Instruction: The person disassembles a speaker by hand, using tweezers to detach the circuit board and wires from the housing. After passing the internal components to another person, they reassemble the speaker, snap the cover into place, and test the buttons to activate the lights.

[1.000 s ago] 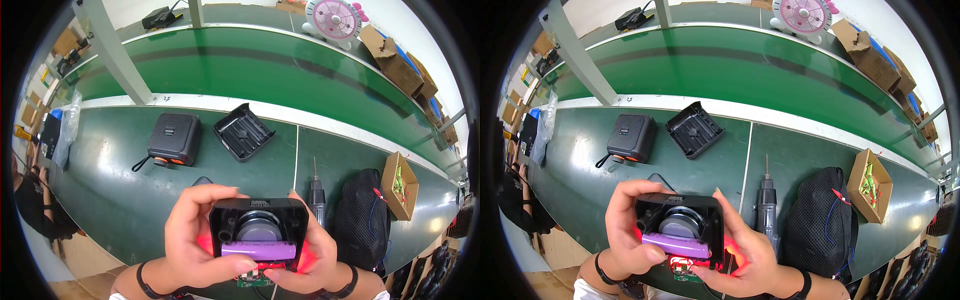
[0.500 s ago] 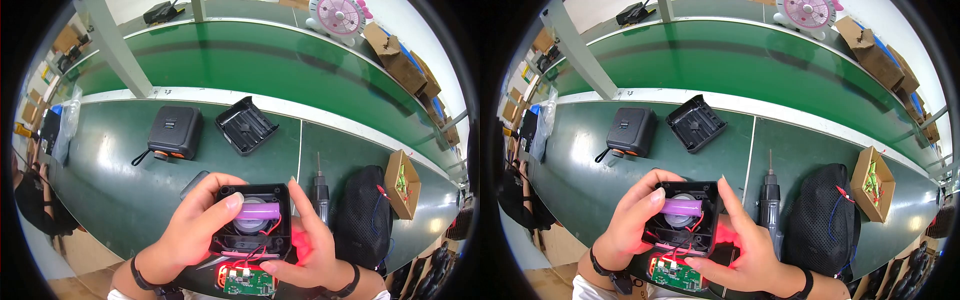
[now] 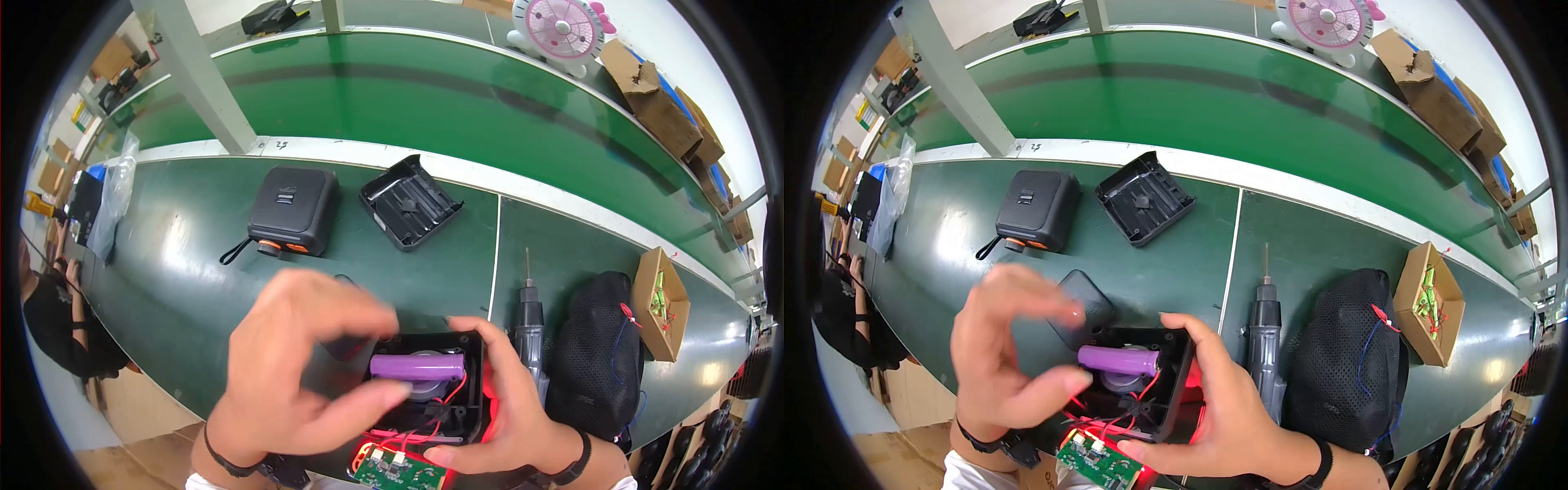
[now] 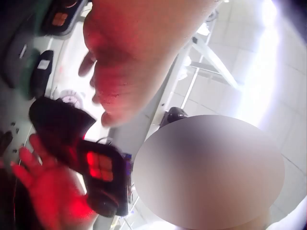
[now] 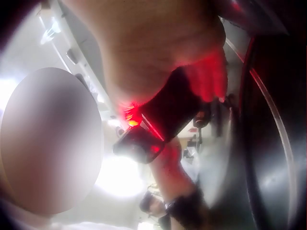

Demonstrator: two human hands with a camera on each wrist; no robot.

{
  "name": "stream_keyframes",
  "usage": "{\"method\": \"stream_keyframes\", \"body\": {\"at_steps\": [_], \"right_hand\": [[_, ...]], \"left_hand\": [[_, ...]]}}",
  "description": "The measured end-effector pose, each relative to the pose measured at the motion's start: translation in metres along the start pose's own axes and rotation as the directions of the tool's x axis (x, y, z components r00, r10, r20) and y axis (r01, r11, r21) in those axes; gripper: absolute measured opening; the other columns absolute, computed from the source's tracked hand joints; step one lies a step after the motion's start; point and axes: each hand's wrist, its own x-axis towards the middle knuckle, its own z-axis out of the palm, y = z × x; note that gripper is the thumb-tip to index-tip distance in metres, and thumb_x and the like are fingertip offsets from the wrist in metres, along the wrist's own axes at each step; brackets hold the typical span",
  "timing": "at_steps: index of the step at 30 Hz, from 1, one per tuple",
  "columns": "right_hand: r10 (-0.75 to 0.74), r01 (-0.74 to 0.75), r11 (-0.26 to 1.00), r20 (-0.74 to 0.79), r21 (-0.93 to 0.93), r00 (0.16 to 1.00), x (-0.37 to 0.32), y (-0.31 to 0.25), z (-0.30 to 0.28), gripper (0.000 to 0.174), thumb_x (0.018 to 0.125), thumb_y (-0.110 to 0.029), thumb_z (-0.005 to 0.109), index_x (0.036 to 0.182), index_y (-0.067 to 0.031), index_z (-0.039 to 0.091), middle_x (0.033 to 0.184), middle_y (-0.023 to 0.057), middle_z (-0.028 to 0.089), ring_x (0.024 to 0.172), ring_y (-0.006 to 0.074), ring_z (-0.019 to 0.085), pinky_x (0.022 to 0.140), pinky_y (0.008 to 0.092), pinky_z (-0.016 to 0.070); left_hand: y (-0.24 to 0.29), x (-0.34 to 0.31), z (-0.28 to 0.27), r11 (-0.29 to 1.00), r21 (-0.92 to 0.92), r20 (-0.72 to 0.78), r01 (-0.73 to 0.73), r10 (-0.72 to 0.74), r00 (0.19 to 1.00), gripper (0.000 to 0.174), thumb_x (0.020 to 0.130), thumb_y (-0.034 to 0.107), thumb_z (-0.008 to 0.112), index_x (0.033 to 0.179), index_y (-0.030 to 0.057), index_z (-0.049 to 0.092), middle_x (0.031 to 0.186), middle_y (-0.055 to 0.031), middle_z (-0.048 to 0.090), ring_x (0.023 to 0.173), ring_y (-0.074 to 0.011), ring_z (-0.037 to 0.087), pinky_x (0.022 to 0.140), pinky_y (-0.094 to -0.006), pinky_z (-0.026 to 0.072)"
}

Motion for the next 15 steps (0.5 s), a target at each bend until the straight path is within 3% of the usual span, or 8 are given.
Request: {"method": "stream_keyframes", "body": {"at_steps": [1, 3, 4, 6, 11, 15], "right_hand": [[0.050, -0.050, 0.999, -0.003, 0.007, 0.999, -0.001, 0.002, 0.000, 0.111, 0.072, -0.018, 0.096, 0.153, -0.0013, 0.024, 0.122, 0.0151, 0.067, 0.108, 0.0204, 0.070, 0.094, 0.0356, 0.0575], [0.102, -0.102, 0.995, 0.002, 0.013, 0.995, 0.000, 0.003, 0.000, 0.111, 0.071, -0.020, 0.096, 0.153, -0.0016, 0.024, 0.116, 0.0138, 0.070, 0.103, 0.0192, 0.072, 0.090, 0.0347, 0.0587], [0.084, -0.084, 0.995, -0.004, -0.053, 0.996, 0.000, 0.004, 0.001, 0.110, 0.071, -0.021, 0.097, 0.153, -0.0016, 0.025, 0.113, 0.0129, 0.071, 0.100, 0.0183, 0.072, 0.089, 0.0342, 0.0590], [0.063, -0.064, 0.982, -0.008, -0.180, 0.998, 0.001, 0.002, 0.001, 0.110, 0.070, -0.023, 0.097, 0.151, -0.0006, 0.026, 0.107, 0.0115, 0.072, 0.096, 0.0168, 0.073, 0.087, 0.0333, 0.0592], [0.053, -0.055, 0.978, -0.017, -0.200, 0.998, 0.003, 0.000, 0.005, 0.107, 0.070, -0.021, 0.097, 0.150, 0.0010, 0.028, 0.106, 0.0111, 0.073, 0.097, 0.0167, 0.072, 0.088, 0.0323, 0.0587], [0.022, -0.025, 0.978, -0.018, -0.207, 1.000, 0.005, -0.002, 0.004, 0.106, 0.070, -0.018, 0.096, 0.149, 0.0017, 0.028, 0.110, 0.0114, 0.073, 0.101, 0.0165, 0.072, 0.090, 0.0313, 0.0576]], "left_hand": [[0.002, 0.002, -0.003, 0.994, -0.073, 0.033, -0.080, 0.083, 0.996, 0.049, 0.070, 0.018, 0.091, 0.112, 0.0050, 0.069, 0.089, -0.0054, 0.075, 0.082, -0.0222, 0.067, 0.077, -0.0350, 0.0502], [0.015, 0.000, -0.005, 0.998, -0.041, 0.150, -0.044, 0.050, 0.987, 0.041, 0.068, 0.016, 0.091, 0.103, 0.0108, 0.071, 0.085, 0.0030, 0.077, 0.077, -0.0197, 0.068, 0.073, -0.0342, 0.0490], [0.018, -0.005, 0.004, 0.998, 0.005, 0.076, -0.056, 0.055, 0.996, 0.032, 0.068, 0.016, 0.091, 0.093, 0.0152, 0.072, 0.085, 0.0075, 0.076, 0.076, -0.0169, 0.067, 0.070, -0.0326, 0.0455], [0.018, -0.007, 0.011, 0.994, 0.052, 0.072, -0.094, 0.090, 0.993, 0.031, 0.068, 0.016, 0.091, 0.092, 0.0165, 0.071, 0.085, 0.0080, 0.076, 0.076, -0.0161, 0.067, 0.068, -0.0319, 0.0436], [0.021, -0.011, 0.016, 0.962, 0.209, 0.068, -0.179, 0.168, 0.983, 0.026, 0.066, 0.015, 0.084, 0.088, 0.0188, 0.069, 0.086, 0.0083, 0.075, 0.076, -0.0138, 0.066, 0.069, -0.0310, 0.0394], [0.031, -0.010, 0.013, 0.950, 0.266, 0.104, -0.163, 0.140, 0.985, 0.022, 0.066, 0.017, 0.079, 0.085, 0.0184, 0.069, 0.089, 0.0077, 0.076, 0.076, -0.0133, 0.066, 0.070, -0.0310, 0.0391]]}}
